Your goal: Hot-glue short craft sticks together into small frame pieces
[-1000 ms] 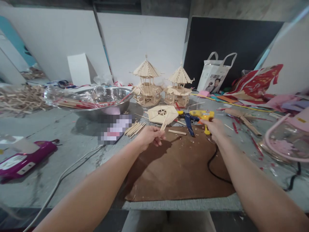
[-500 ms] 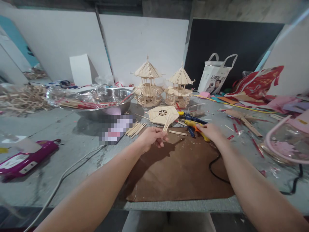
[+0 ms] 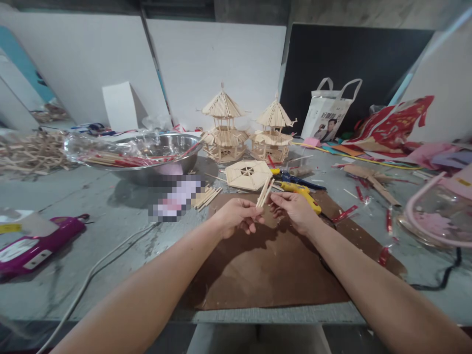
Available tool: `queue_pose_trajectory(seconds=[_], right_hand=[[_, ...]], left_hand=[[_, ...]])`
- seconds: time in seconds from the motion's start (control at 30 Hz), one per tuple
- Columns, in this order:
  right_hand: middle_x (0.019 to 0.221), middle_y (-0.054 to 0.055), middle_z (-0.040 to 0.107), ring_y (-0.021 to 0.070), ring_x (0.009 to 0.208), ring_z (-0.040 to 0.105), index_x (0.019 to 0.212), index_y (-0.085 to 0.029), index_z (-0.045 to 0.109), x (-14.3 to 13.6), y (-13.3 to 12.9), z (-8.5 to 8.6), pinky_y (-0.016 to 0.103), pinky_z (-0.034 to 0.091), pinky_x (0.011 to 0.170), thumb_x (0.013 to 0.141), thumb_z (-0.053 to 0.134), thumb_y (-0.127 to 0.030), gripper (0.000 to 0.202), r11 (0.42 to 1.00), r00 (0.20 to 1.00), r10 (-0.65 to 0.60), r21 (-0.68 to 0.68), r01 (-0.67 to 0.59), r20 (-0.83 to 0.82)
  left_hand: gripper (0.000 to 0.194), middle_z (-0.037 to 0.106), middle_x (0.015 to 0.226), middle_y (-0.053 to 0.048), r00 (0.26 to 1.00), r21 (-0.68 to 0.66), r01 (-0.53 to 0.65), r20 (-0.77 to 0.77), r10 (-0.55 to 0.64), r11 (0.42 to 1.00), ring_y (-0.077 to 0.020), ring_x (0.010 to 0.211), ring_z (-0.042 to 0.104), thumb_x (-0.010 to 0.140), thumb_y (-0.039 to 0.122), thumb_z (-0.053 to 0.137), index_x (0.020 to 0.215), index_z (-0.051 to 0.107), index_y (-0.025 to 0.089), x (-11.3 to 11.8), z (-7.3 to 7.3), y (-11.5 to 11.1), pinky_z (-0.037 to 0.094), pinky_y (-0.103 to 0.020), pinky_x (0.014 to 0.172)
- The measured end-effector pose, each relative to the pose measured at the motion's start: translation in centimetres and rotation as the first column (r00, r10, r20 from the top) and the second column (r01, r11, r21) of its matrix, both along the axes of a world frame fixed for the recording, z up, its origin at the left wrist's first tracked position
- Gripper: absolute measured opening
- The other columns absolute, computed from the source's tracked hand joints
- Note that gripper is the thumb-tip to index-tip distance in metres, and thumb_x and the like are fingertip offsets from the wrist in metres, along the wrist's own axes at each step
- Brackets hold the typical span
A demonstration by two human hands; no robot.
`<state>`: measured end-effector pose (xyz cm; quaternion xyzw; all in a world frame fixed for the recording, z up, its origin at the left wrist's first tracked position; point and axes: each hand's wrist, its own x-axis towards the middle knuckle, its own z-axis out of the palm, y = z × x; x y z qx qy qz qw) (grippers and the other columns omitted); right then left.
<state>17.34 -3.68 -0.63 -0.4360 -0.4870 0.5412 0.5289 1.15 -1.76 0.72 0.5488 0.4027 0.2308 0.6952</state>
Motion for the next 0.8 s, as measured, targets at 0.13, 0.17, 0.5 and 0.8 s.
queue_pose_trajectory(seconds=[0.13, 0.17, 0.5, 0.8], right_hand=[[0.053, -0.002, 0.056, 0.0065, 0.046, 0.048, 0.069, -0.017, 0.065, 0.05, 0.03, 0.07, 0.019, 0.04, 0.042, 0.055, 0.064, -0.032, 0.021, 0.999, 0.995, 0.003, -0.039, -0.007, -0.096], [0.052, -0.002, 0.056, 0.0064, 0.045, 0.048, 0.07, -0.017, 0.065, 0.04, 0.06, 0.04, 0.019, 0.04, 0.042, 0.055, 0.064, -0.032, 0.021, 0.999, 0.993, 0.012, -0.049, -0.018, -0.118], [0.071, 0.001, 0.063, 0.0054, 0.045, 0.05, 0.082, -0.018, 0.063, -0.05, -0.1, 0.22, 0.018, 0.039, 0.041, 0.058, 0.064, -0.028, 0.026, 0.986, 0.966, 0.111, -0.093, -0.136, -0.233], [0.07, 0.001, 0.064, 0.0028, 0.039, 0.046, 0.078, -0.017, 0.062, -0.19, -0.07, 0.17, 0.015, 0.034, 0.037, 0.058, 0.064, -0.029, 0.023, 0.994, 0.978, 0.059, -0.077, -0.075, -0.198]], left_hand=[[0.023, 0.062, 0.06, -0.002, 1.0, -0.02, 0.019, -0.02, -0.02, 1.0, -0.006, 0.035, 0.049, 0.059, 0.032, 0.061, 0.068, 0.055, 0.011, 0.17, -0.06, -0.18, 0.035, -0.017, 0.032], [0.023, 0.062, 0.06, -0.002, 0.999, -0.025, 0.026, -0.022, -0.026, 0.999, -0.0061, 0.035, 0.049, 0.059, 0.031, 0.061, 0.069, 0.055, 0.011, 0.19, -0.08, -0.22, 0.036, -0.017, 0.033], [0.025, 0.062, 0.059, -0.003, 0.996, -0.082, 0.086, -0.011, -0.088, 0.993, -0.0068, 0.037, 0.05, 0.058, 0.032, 0.062, 0.069, 0.055, 0.012, 0.15, -0.13, -0.22, 0.037, -0.018, 0.034], [0.024, 0.062, 0.058, -0.004, 0.995, -0.101, 0.096, -0.012, -0.098, 0.99, -0.0075, 0.037, 0.05, 0.058, 0.032, 0.062, 0.067, 0.053, 0.011, 0.16, -0.16, -0.21, 0.037, -0.018, 0.034]])
